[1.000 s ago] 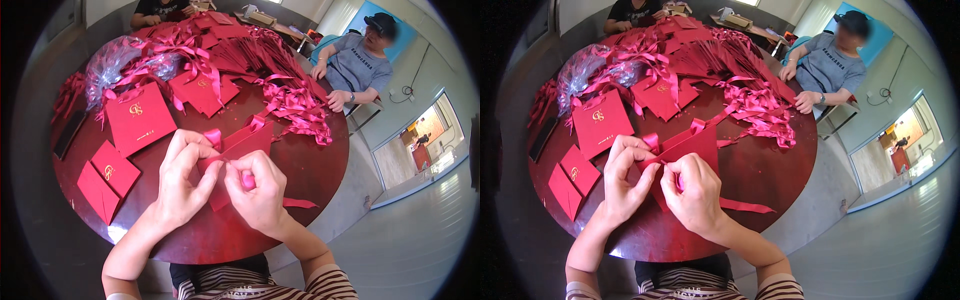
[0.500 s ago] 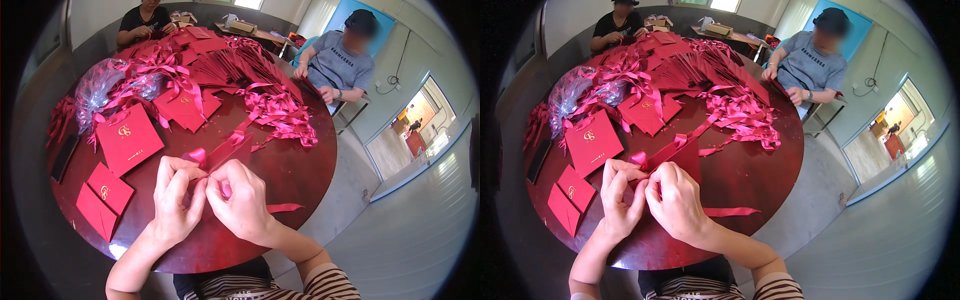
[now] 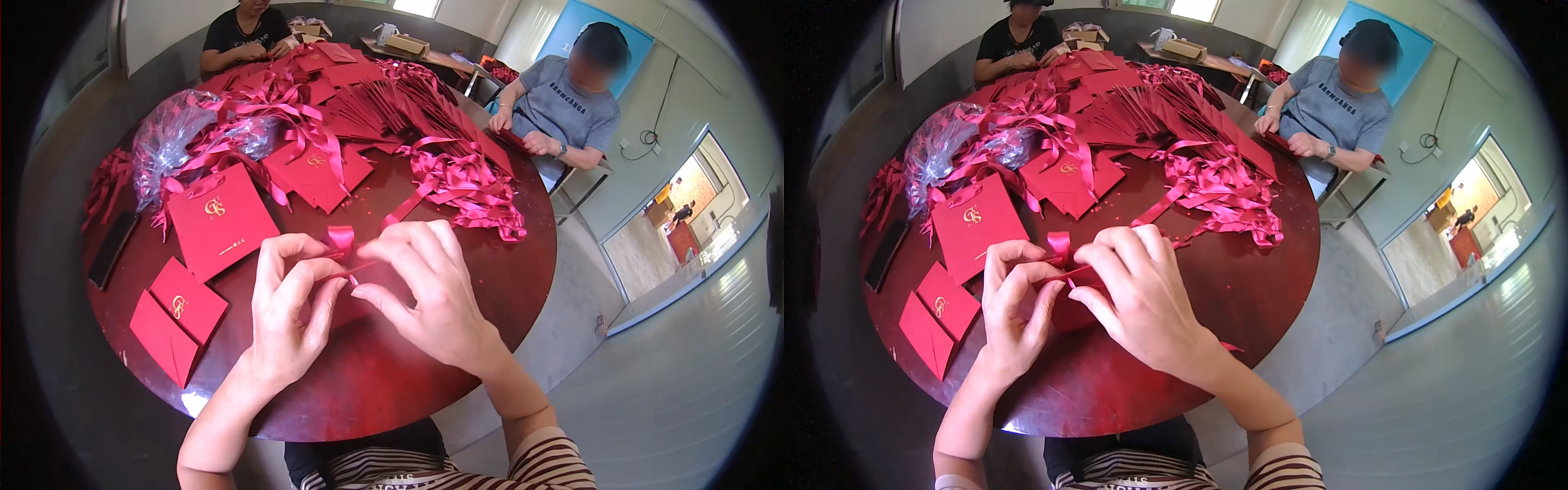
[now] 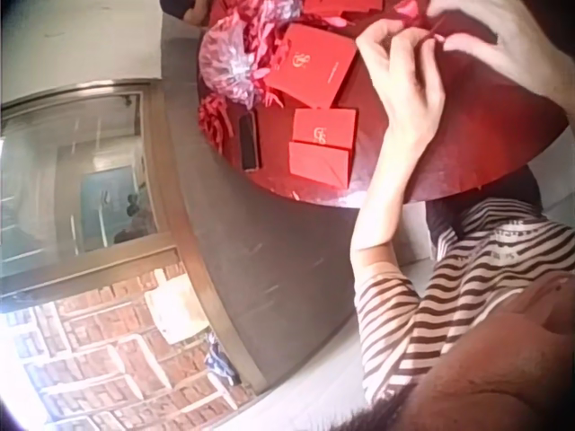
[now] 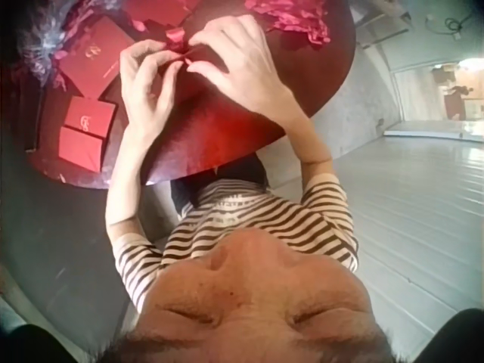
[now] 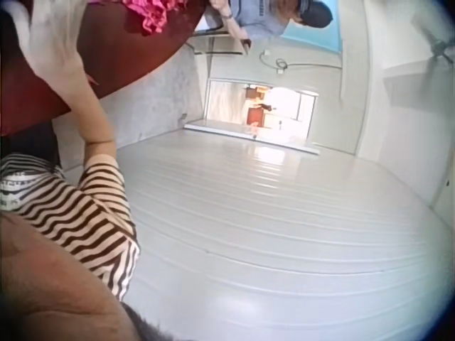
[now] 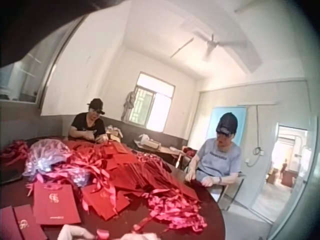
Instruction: The person attaches ribbon handles to red gift bags by hand, threading and securing the ribbons through the holes on each bag.
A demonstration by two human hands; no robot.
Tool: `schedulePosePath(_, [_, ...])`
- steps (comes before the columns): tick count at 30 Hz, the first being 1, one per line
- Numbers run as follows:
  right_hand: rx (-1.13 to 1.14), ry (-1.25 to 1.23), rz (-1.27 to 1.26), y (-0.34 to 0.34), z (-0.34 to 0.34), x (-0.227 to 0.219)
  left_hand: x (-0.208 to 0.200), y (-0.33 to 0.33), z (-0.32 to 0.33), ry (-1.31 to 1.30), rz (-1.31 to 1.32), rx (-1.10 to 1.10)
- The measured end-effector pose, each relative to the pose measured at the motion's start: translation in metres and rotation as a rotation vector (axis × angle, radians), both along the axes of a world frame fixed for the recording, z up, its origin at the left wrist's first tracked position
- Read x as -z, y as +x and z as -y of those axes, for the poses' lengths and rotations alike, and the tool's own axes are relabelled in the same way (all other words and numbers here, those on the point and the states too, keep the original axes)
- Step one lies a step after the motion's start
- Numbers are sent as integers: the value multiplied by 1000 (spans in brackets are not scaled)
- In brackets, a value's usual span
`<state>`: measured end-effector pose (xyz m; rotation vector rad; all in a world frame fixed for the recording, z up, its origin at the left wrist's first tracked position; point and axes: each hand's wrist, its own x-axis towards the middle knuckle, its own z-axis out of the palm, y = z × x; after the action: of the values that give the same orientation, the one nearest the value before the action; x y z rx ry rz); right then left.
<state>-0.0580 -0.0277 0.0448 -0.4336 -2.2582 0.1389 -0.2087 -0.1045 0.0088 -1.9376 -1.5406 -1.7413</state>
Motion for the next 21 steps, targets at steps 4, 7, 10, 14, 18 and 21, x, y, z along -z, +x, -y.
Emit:
schedulePosePath(4, [-43,200,181,-4,-4,-2,1,-1,2,32,-59,-60])
schedulePosePath(7, [-71,160,209,-6,-7,-3,1,-2,2,19,-81,-98])
schedulePosePath(10, [-137,18,263,-3,-12,-12,-1,0,1,39,-126,-120])
schedulePosePath(14, [-289,-341,446,-5,-31,-29,2,2,0,76,-205,-127])
schedulePosePath(18, [-199,-387,519,-20,-31,-38,5,1,-1,95,-246,-161])
schedulePosePath(21, [-149,-427,596,-26,-32,-46,1,3,-1,139,-363,-284])
